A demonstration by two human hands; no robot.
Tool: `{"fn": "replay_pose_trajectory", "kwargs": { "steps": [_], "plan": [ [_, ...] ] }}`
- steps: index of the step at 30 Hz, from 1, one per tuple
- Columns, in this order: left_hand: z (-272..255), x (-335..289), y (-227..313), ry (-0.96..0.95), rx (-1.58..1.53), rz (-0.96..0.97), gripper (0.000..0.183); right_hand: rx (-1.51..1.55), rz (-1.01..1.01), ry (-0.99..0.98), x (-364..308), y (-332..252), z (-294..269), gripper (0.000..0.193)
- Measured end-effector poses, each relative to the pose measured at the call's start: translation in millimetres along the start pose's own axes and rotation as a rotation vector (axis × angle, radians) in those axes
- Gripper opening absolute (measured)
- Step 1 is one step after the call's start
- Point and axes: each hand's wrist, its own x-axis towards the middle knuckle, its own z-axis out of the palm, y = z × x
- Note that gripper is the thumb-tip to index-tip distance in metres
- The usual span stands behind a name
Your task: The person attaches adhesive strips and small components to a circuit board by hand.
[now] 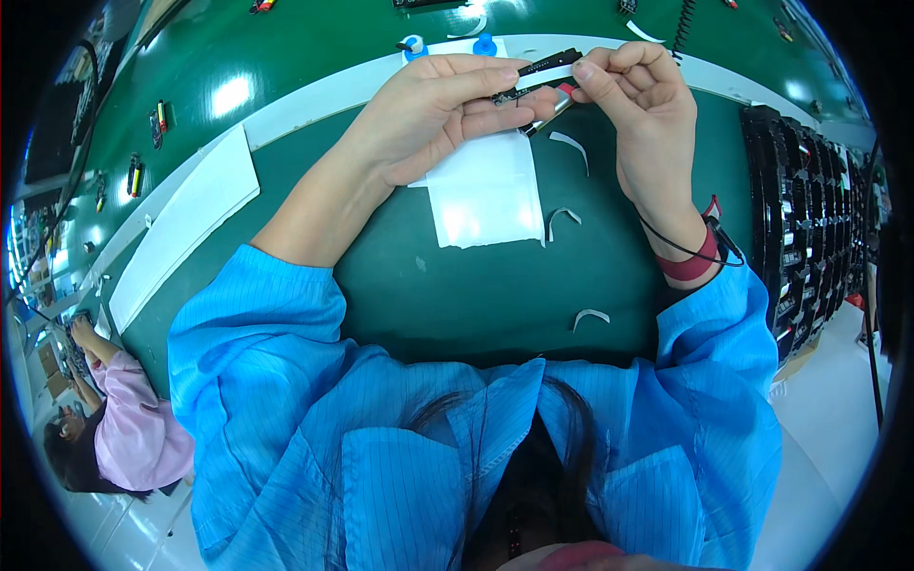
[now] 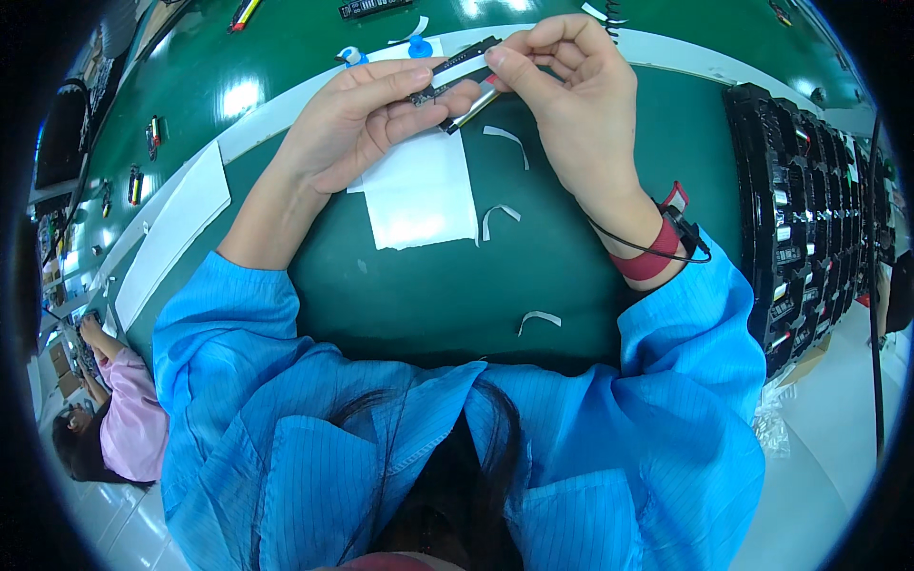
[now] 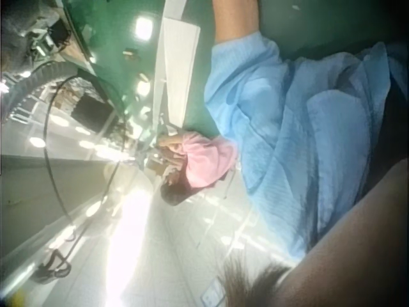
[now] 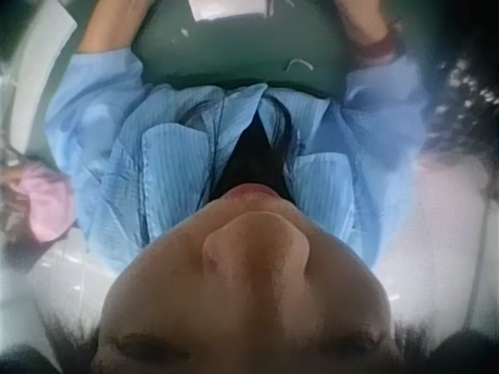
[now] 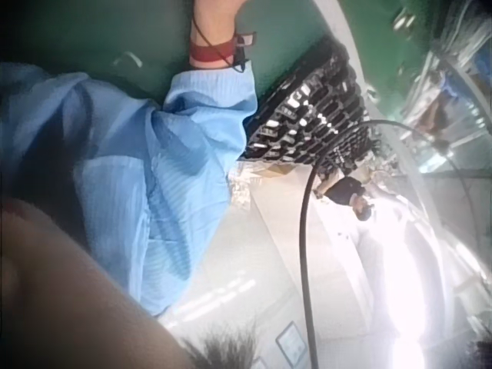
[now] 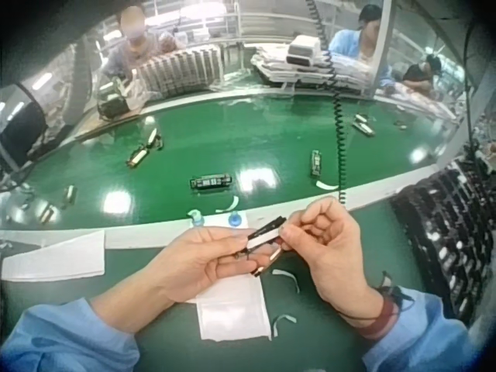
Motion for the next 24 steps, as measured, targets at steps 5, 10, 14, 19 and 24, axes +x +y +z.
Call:
{"fn": "replay_pose_trajectory", "kwargs": {
  "steps": [5,10,14,19,24],
  "plan": [
    [2.0,-2.6,-0.5,0.031,0.016,0.005,0.030,-0.020,-0.062,-0.019,0.0,1.4,-1.0,0.016],
    [4.0,-1.5,-4.5,0.043,0.053,0.015,0.030,-0.077,-0.123,-0.023,3.9,3.6,-2.9,0.016],
    [7.5,-2.1,-6.6,0.076,0.093,0.042,0.031,-0.148,-0.110,-0.056,2.8,2.1,-4.1,0.017],
    [8.2,-2.9,-7.3,0.075,0.111,0.058,0.031,-0.133,-0.148,-0.058,4.5,4.4,-3.3,0.017],
    [8.7,-4.2,-6.8,0.063,0.136,0.074,0.031,-0.290,-0.140,-0.056,1.8,-2.2,4.7,0.021]
  ]
}}
